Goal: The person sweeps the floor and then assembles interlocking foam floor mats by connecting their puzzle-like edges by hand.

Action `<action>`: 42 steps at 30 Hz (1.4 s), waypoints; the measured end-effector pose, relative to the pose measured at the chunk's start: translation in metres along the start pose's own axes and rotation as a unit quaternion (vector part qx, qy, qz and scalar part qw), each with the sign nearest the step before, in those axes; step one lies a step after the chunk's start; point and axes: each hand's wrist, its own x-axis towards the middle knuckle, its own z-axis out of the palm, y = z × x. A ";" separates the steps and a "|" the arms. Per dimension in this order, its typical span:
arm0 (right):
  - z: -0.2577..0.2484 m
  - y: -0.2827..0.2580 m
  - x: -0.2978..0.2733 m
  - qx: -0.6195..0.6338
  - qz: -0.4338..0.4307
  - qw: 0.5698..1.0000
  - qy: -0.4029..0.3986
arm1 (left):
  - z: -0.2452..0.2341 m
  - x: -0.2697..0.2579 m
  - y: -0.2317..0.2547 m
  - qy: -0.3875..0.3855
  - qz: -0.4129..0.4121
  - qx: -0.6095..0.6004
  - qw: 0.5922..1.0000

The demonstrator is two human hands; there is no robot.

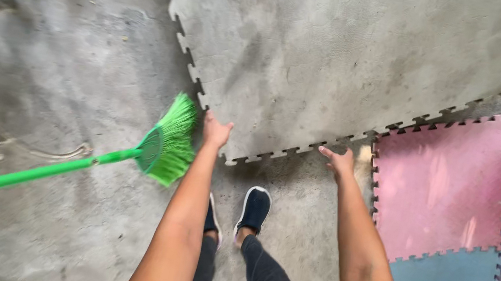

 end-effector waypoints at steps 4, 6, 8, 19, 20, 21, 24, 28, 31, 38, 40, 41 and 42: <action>0.027 0.027 0.055 0.168 0.061 0.984 -0.018 | 0.040 0.033 -0.031 -0.001 -0.109 -0.140 0.984; 0.045 0.031 0.063 0.305 0.089 0.948 0.000 | 0.036 0.042 -0.031 -0.011 -0.160 -0.159 0.974; 0.047 0.033 0.065 0.360 0.095 0.928 -0.001 | 0.020 0.046 -0.026 -0.031 -0.223 -0.108 0.968; -0.041 -0.004 -0.068 0.502 0.007 0.860 -0.092 | -0.125 -0.062 0.023 -0.195 -0.060 -0.324 0.924; -0.049 -0.016 -0.088 0.502 0.002 0.859 -0.106 | -0.141 -0.078 0.039 -0.182 -0.022 -0.350 0.919; -0.057 -0.028 -0.109 0.501 -0.004 0.857 -0.120 | -0.160 -0.098 0.057 -0.158 -0.003 -0.335 0.929; -0.079 -0.061 -0.181 0.413 -0.004 0.902 -0.125 | -0.218 -0.172 0.130 -0.087 0.087 -0.316 0.941; -0.109 -0.099 -0.269 0.050 0.024 0.998 -0.036 | -0.301 -0.289 0.208 -0.014 0.156 -0.203 0.967; -0.124 -0.133 -0.324 -0.142 -0.132 0.981 0.028 | -0.349 -0.375 0.232 0.031 0.233 -0.232 0.944; -0.155 -0.186 -0.504 -0.114 -0.560 0.820 0.015 | -0.392 -0.578 0.243 0.000 0.232 -0.244 0.942; -0.174 -0.185 -0.579 -0.111 -0.640 0.760 -0.017 | -0.399 -0.634 0.238 0.062 0.204 -0.157 0.964; -0.185 -0.181 -0.617 -0.113 -0.658 0.744 -0.038 | -0.401 -0.660 0.231 0.090 0.184 -0.113 0.972; -0.194 -0.173 -0.656 -0.145 -0.718 0.681 -0.027 | -0.403 -0.683 0.222 0.132 0.218 -0.088 0.963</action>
